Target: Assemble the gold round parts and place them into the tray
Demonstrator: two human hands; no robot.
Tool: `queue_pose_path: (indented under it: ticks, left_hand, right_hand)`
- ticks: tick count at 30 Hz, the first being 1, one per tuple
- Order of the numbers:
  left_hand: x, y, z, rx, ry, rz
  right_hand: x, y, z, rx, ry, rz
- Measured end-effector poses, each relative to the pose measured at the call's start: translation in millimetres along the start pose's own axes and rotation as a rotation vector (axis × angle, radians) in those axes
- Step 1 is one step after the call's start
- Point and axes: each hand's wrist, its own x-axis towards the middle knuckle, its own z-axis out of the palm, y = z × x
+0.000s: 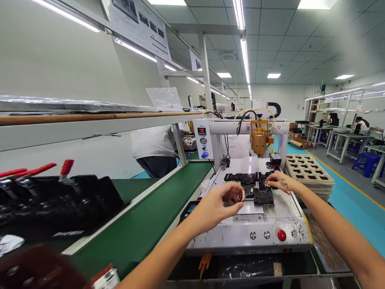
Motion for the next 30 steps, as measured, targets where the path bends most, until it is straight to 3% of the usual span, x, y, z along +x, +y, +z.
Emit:
queue_pose_path:
  ticks: [5,10,14,19,23,26,28,30]
  left_hand:
    - [-41,-6,8.4,0.048,0.097,0.001]
    - [-60,-11,34.3,0.087,0.173,0.097]
    - [-85,-27,65.8,0.064,0.162,0.112]
    - [-122,-81,121.0,0.040,-0.028,0.013]
    - [-139,-128,160.9,0.106,-0.112,-0.017]
    - [-158,-146,175.2,0.135,-0.116,0.044]
    - [-174,-149,177.8,0.126,-0.081,0.093]
    - [-188,-147,177.1,0.120,-0.032,0.131]
  right_hand:
    - [0,-1,8,-0.050,0.127,-0.006]
    - [-11,-20,13,-0.079,0.335,0.030]
    - [-82,-49,36,-0.092,0.594,0.079]
    - [-195,-58,81,-0.181,0.847,0.197]
    - [-225,-54,109,-0.278,0.890,0.282]
    - [-231,-70,127,-0.229,0.933,0.285]
    - [-235,-87,143,-0.097,0.790,0.252]
    - [-238,-101,164,0.039,0.564,0.210]
